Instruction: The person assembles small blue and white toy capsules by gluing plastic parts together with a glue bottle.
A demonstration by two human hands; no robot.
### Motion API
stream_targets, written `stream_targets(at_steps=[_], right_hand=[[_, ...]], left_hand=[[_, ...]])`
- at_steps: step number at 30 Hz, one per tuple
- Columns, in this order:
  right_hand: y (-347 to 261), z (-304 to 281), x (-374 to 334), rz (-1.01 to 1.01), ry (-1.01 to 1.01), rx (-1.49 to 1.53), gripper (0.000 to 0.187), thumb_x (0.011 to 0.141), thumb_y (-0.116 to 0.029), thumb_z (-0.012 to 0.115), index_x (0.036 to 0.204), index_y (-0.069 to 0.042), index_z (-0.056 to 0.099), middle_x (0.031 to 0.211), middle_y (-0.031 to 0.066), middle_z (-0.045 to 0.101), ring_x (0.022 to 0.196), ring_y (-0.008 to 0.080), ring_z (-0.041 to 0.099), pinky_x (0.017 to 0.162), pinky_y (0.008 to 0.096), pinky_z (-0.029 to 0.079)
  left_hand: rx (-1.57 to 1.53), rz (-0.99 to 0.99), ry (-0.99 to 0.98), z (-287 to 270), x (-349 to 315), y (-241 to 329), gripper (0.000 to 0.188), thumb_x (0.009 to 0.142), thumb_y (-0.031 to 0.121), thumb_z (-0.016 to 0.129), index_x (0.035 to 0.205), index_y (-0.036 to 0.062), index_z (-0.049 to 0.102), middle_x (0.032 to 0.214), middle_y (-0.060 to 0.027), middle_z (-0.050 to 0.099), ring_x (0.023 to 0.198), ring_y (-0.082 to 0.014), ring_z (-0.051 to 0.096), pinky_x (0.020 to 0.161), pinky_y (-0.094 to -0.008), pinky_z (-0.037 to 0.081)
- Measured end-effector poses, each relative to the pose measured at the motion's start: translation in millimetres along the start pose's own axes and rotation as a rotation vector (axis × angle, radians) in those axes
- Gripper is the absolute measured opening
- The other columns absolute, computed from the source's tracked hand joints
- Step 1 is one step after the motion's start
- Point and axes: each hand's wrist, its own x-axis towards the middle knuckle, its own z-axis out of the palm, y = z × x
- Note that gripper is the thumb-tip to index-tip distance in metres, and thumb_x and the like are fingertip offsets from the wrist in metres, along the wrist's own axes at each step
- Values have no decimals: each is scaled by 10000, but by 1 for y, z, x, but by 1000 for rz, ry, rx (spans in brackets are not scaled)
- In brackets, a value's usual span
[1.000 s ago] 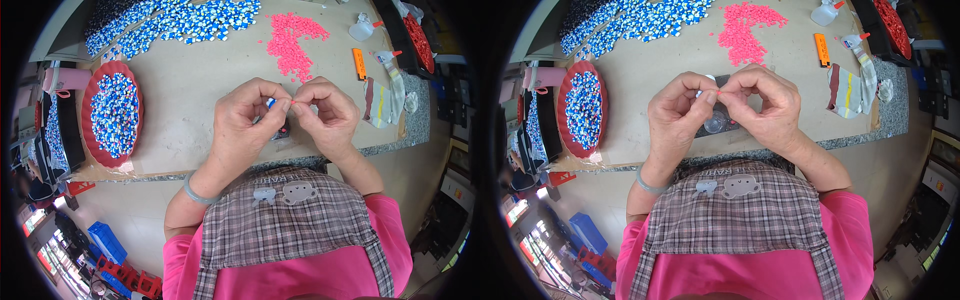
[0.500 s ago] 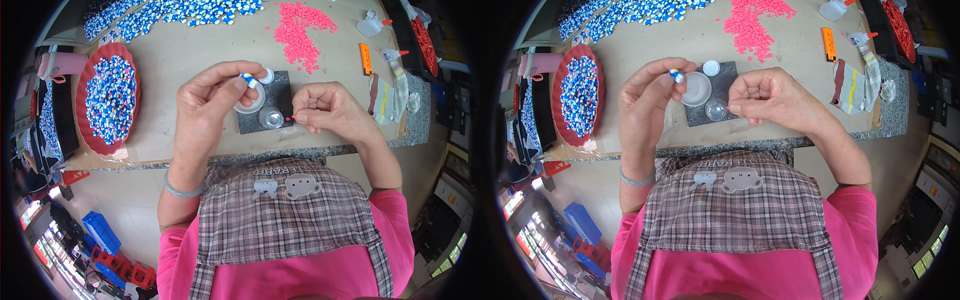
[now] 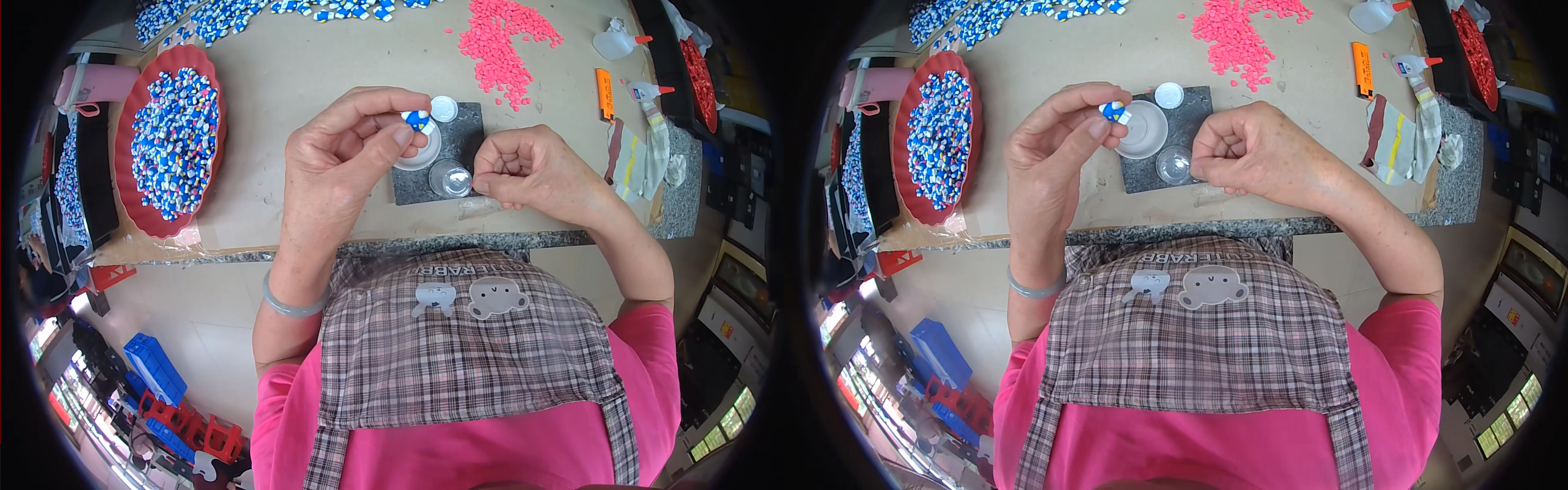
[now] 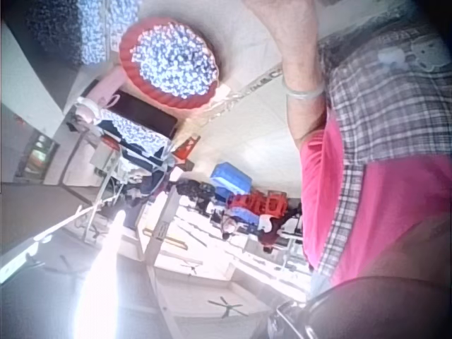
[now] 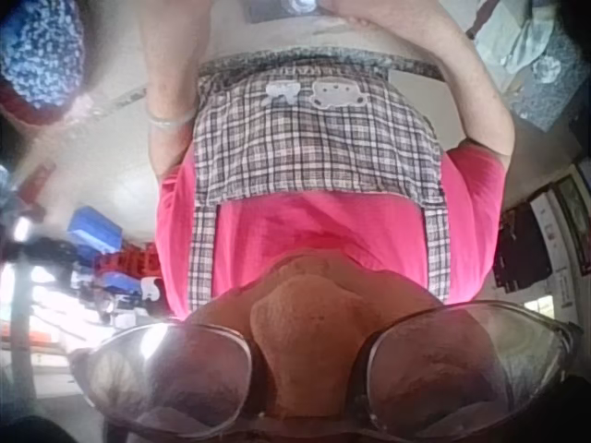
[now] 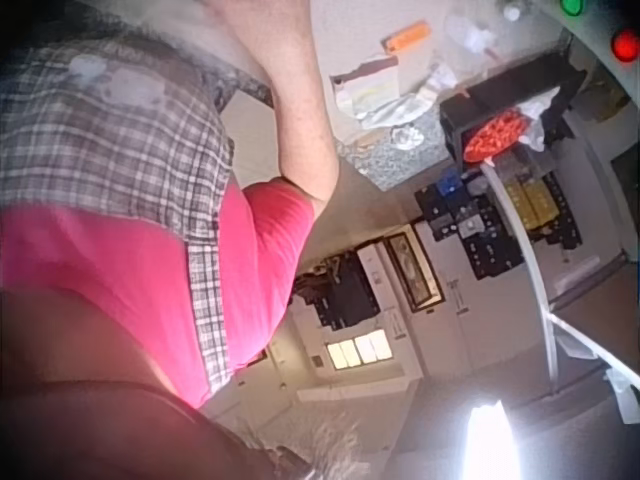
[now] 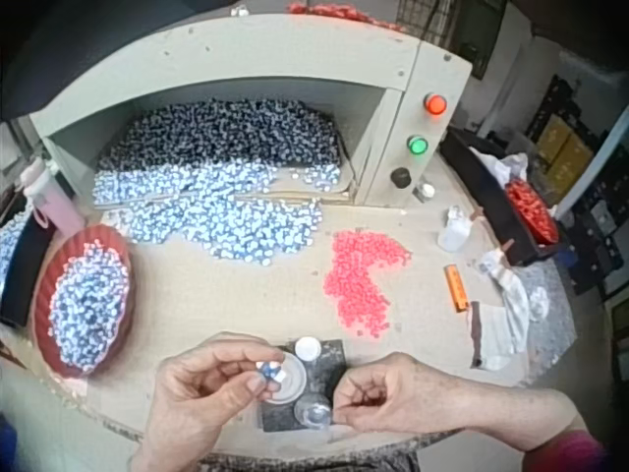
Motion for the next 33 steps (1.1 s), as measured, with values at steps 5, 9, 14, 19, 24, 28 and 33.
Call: stream_targets(at_steps=[5, 9, 14, 19, 24, 28, 33], right_hand=[[1, 7, -2, -141, 110, -183, 72, 863, -28, 681, 828, -14, 621, 725, -34, 585, 614, 18, 527, 548, 187, 417], [-5, 3, -7, -145, 94, 45, 85, 887, -83, 685, 853, -16, 644, 722, -26, 624, 635, 38, 557, 577, 202, 462], [-10, 7, -6, -232, 96, 273, 70, 904, -77, 671, 893, -18, 636, 727, -10, 617, 620, 43, 567, 551, 188, 449], [-6, 11, -1, -331, 161, 336, 50, 921, -60, 641, 919, -15, 620, 728, 5, 602, 611, 44, 557, 539, 184, 443], [1, 10, 3, -349, 151, 362, 135, 917, -146, 687, 925, -15, 655, 730, -10, 630, 636, 37, 585, 549, 186, 461], [-1, 12, 2, -331, 187, 343, 129, 916, -138, 689, 927, -14, 654, 724, -14, 625, 634, 36, 582, 547, 188, 458], [0, 16, 3, -352, 238, 333, 93, 912, -96, 685, 916, -11, 645, 718, -17, 622, 626, 32, 571, 538, 183, 448]], left_hand=[[-39, -8, -2, 6, -2, 0, 243, 901, -65, 622, 1144, -60, 629, 1043, -86, 678, 879, -118, 666, 800, -234, 560], [22, -63, -58, 8, -3, -2, 245, 889, -79, 633, 1133, -65, 621, 1082, -93, 653, 907, -124, 657, 804, -240, 560], [1, 0, -85, 16, -3, -7, 223, 868, -93, 656, 1087, -64, 628, 1083, -88, 611, 955, -142, 647, 837, -263, 552], [50, 20, -103, 21, -2, -6, 216, 861, -109, 649, 1071, -59, 633, 1083, -94, 611, 955, -150, 648, 860, -283, 550], [40, 32, -102, 24, -1, -8, 200, 859, -108, 651, 1051, -54, 635, 1083, -99, 611, 957, -151, 648, 857, -282, 552], [90, 66, -107, 25, 0, -10, 191, 862, -115, 640, 1042, -52, 635, 1087, -100, 606, 963, -147, 646, 846, -276, 557], [372, 225, -43, 28, 1, -10, 184, 805, -105, 674, 969, -22, 663, 1007, -115, 662, 925, -179, 679, 822, -296, 578]])
